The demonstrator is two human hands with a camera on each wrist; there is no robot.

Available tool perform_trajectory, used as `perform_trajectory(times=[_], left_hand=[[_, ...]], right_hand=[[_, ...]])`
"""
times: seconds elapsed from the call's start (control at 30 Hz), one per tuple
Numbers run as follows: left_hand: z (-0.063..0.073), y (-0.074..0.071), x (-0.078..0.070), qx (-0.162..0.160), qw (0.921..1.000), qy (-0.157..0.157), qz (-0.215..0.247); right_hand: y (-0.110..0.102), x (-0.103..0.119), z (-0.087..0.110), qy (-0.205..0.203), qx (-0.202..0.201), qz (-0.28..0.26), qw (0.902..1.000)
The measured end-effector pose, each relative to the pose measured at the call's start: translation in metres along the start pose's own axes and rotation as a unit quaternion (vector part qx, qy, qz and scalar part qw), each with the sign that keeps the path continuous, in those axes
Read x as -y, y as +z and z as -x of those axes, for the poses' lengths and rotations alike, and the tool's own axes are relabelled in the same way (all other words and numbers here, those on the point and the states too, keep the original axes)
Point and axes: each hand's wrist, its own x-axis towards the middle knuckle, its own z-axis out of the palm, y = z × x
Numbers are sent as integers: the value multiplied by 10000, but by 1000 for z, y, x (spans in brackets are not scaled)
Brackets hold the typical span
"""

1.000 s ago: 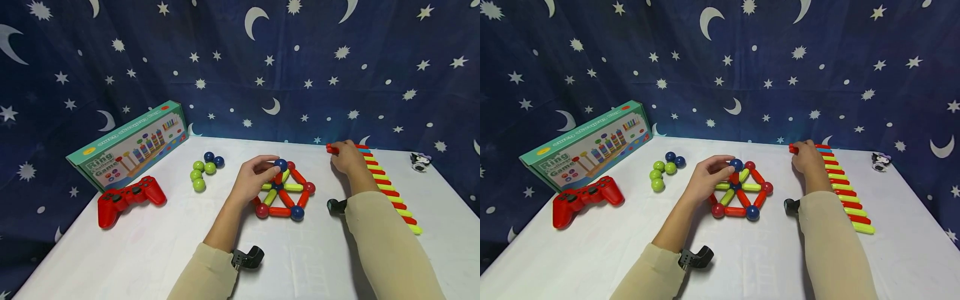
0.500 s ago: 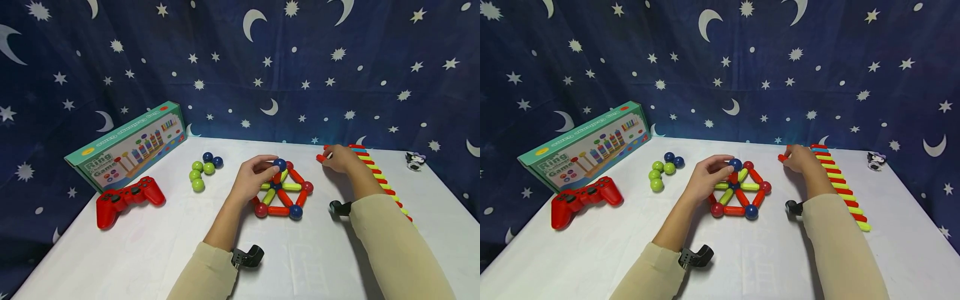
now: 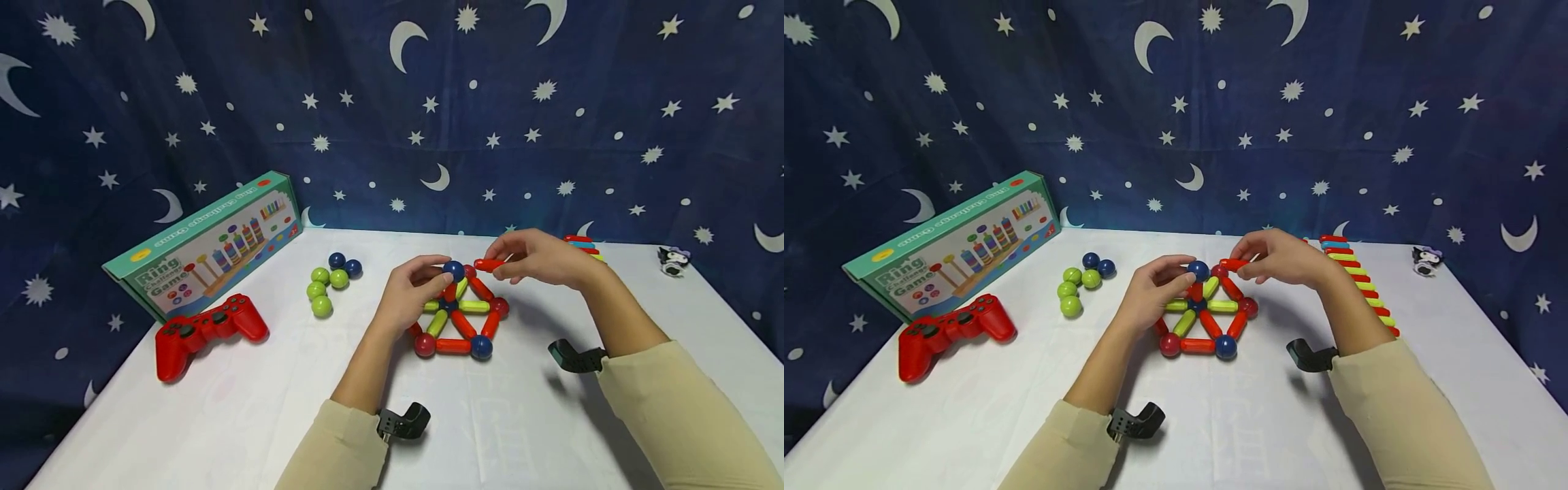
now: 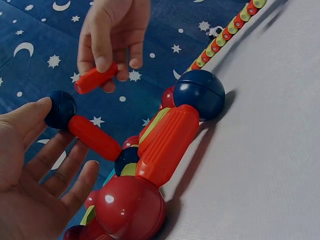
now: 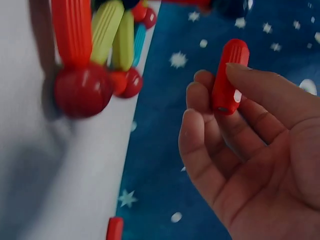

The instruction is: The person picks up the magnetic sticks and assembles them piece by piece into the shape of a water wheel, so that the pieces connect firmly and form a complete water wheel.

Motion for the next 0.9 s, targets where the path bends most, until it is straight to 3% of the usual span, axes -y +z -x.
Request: perform_trajectory(times=[0.37,0.6,0.77,0.9], left_hand=[[0,0,1,25,10000,47,69],[1,0,-1,35,9998,132,161],[1,0,-2,35,9998,97,168],[2,0,-1,36,9998,45,169]], right_hand=[[14,19,5,-107,55,558,9984],[6,10,5,-193,1,146,9997],[-3,-9,3,-8,-457,-233,9987],[-8,-34,-7,276,-1000,223,9944]])
